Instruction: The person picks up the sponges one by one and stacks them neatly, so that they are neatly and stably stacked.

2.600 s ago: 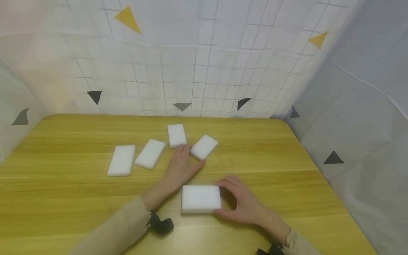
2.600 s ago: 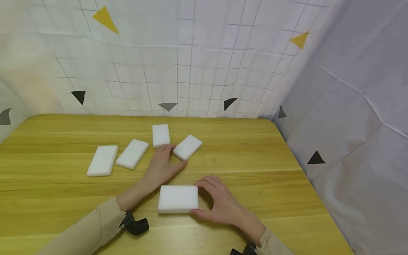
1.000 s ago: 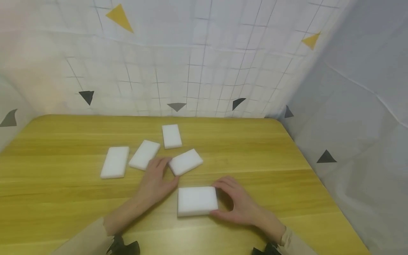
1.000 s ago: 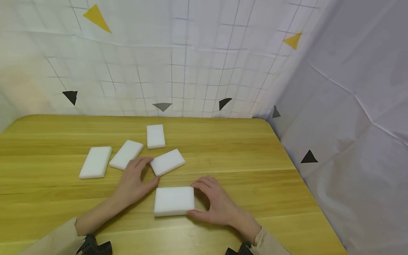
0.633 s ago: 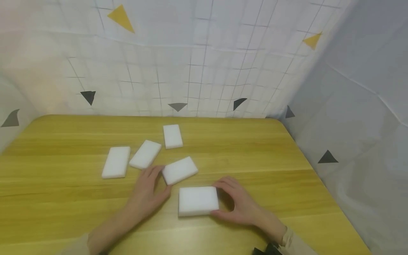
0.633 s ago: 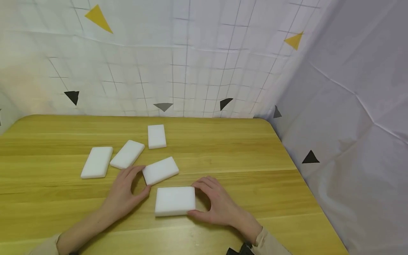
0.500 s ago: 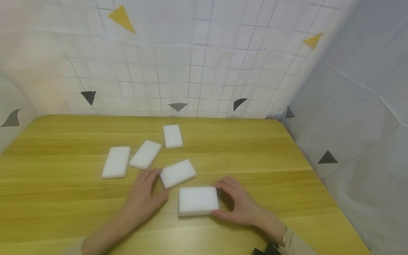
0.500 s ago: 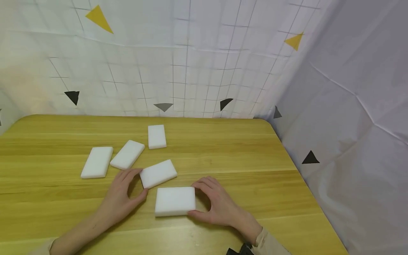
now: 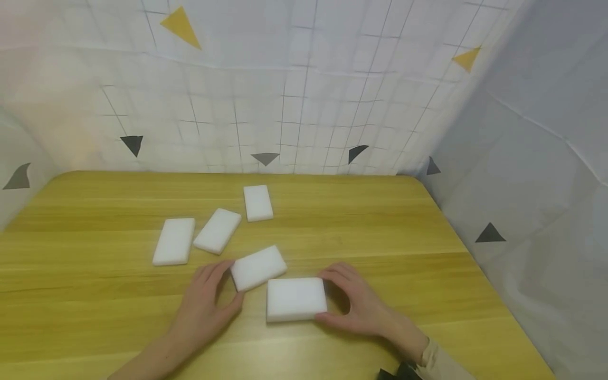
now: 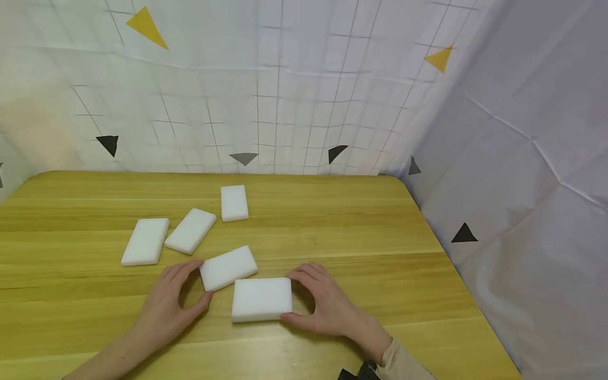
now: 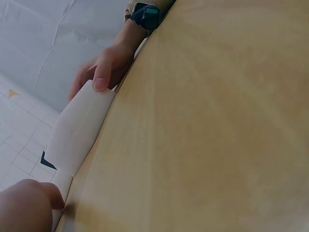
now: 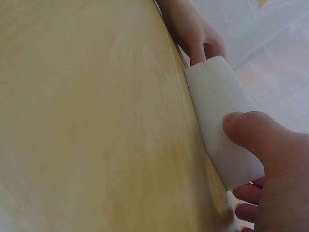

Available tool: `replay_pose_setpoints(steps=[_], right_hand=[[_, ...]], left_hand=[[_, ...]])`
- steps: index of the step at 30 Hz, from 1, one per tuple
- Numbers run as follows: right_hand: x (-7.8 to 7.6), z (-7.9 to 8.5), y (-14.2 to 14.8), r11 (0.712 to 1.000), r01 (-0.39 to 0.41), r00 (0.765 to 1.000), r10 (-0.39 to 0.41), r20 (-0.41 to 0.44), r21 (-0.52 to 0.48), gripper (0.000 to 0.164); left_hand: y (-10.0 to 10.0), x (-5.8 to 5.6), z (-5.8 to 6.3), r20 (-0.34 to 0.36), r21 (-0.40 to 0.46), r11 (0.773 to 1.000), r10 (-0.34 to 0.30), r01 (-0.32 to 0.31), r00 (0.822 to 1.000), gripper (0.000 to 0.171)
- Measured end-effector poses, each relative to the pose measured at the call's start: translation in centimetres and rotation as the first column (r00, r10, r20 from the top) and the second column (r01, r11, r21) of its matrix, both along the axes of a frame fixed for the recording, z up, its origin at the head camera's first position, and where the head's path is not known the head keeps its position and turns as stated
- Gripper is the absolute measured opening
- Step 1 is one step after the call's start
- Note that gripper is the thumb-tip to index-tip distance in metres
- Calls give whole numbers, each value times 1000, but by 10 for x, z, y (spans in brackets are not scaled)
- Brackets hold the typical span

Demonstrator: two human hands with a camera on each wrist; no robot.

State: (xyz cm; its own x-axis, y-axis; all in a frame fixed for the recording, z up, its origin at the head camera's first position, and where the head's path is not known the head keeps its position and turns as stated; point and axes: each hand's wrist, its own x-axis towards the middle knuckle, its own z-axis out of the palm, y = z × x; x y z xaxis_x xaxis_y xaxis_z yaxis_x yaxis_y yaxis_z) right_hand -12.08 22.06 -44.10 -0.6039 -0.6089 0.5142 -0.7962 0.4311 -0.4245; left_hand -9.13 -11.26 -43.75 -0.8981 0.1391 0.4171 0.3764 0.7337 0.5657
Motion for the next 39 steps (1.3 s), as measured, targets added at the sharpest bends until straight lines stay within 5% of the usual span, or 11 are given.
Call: replay_pose_setpoints(steps=[12, 24, 39], right_hand=[[-1, 2, 2, 999, 28, 999, -29, 22, 25, 67], [-1, 2, 3, 999, 26, 998, -28, 50, 35, 67], [2, 5, 1, 997, 42, 993, -49, 105, 68, 66]], left_hand=[[1, -1, -1, -21, -57, 998, -11, 10, 1000, 62], [3, -3, -1, -27, 31, 999, -19, 19, 999, 60], [6, -3, -1, -183, 106, 993, -35, 55, 982, 63]])
